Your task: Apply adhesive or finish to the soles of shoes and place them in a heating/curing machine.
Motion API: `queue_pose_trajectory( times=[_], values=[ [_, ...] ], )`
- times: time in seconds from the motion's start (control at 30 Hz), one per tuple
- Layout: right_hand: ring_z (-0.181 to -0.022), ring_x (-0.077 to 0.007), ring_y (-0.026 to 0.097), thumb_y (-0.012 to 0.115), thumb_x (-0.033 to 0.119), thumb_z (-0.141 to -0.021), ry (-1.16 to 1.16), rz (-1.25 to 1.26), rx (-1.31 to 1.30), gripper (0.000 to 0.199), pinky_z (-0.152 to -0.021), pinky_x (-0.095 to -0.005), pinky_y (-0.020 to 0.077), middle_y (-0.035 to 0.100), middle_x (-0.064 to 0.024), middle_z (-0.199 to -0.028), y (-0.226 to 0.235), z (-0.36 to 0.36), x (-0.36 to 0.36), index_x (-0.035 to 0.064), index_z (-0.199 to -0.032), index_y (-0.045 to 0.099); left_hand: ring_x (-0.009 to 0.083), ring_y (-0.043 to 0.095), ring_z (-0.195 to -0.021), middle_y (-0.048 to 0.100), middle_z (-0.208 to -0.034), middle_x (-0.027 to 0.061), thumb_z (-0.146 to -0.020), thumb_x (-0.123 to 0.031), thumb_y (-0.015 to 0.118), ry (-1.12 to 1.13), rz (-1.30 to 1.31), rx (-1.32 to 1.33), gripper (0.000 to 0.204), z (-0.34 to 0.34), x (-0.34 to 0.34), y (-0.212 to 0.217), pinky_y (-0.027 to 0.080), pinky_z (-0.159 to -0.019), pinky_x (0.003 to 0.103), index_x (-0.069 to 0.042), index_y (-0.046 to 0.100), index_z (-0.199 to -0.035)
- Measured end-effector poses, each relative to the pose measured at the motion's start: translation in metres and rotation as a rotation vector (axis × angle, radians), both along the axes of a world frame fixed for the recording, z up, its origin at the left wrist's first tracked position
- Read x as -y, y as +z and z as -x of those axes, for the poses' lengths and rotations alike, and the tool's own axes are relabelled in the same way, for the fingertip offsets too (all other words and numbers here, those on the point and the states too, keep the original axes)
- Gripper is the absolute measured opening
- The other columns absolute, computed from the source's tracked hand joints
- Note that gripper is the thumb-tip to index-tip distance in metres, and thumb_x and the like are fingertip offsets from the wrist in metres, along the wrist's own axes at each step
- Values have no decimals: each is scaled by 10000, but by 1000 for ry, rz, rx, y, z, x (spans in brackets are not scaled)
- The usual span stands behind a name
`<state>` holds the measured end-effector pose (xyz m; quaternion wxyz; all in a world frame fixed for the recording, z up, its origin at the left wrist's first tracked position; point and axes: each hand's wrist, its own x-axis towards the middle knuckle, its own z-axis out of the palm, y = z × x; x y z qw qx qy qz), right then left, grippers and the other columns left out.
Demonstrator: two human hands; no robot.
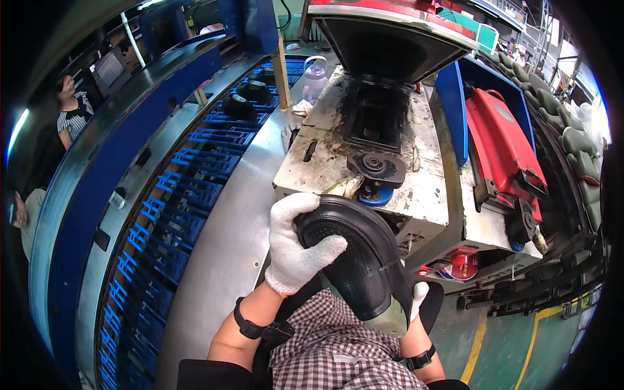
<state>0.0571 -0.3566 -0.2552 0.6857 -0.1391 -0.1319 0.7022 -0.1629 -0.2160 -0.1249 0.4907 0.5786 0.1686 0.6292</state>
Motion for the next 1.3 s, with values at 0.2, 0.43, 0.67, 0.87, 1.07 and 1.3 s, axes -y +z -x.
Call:
queue_pose_trajectory(
  times=[0.2,0.43,0.67,0.87,1.07,1.3],
  values=[
    [-1444,-322,509,832,339,-746,114,135,41,987,-1248,-445,375,515,-186,-1571,11,-1,1,-30,-1564,419,204,679,-1055,584,-1228,141,-823,-50,893,82,-88,-28,717,16,1,-7,594,-923,328,-53,402,-1346],
    [-1322,-317,616,818,220,-747,249,233,161,935,-1129,-440,505,583,-201,-1493,-8,3,-7,-69,-1543,421,244,676,-1083,609,-1199,183,-757,-90,944,93,-141,-30,1015,35,7,-16,593,-945,392,-78,259,-1507],
    [-1402,-255,546,706,356,-936,304,187,137,771,-1230,-418,383,568,-120,-1527,41,52,-29,33,-1579,430,254,528,-1363,517,-1504,146,-997,-580,634,139,453,81,905,48,24,-16,409,-1181,393,-33,293,-1632],
    [-1277,-227,642,412,627,-1093,399,101,454,732,-1021,-406,567,606,-100,-1490,117,102,-74,99,-1601,404,304,548,-1383,571,-1518,136,-1017,-763,433,-18,906,350,881,84,28,-13,407,-1205,459,-75,472,-1566],
    [-843,-120,708,290,758,-1047,561,-30,564,837,-501,-250,503,685,-44,-1289,112,131,-107,159,-1629,335,295,571,-1359,591,-1489,143,-1017,-739,476,-78,950,437,842,109,32,-10,464,-1157,476,-59,523,-1511],
    [-995,-180,701,340,564,-1131,614,-101,902,721,-697,-326,589,613,-113,-1432,114,142,-120,86,-1666,267,272,702,-1174,704,-1320,130,-1010,-435,572,-13,935,448,559,125,13,-20,567,-1048,418,-51,593,-1416]
  ],
)
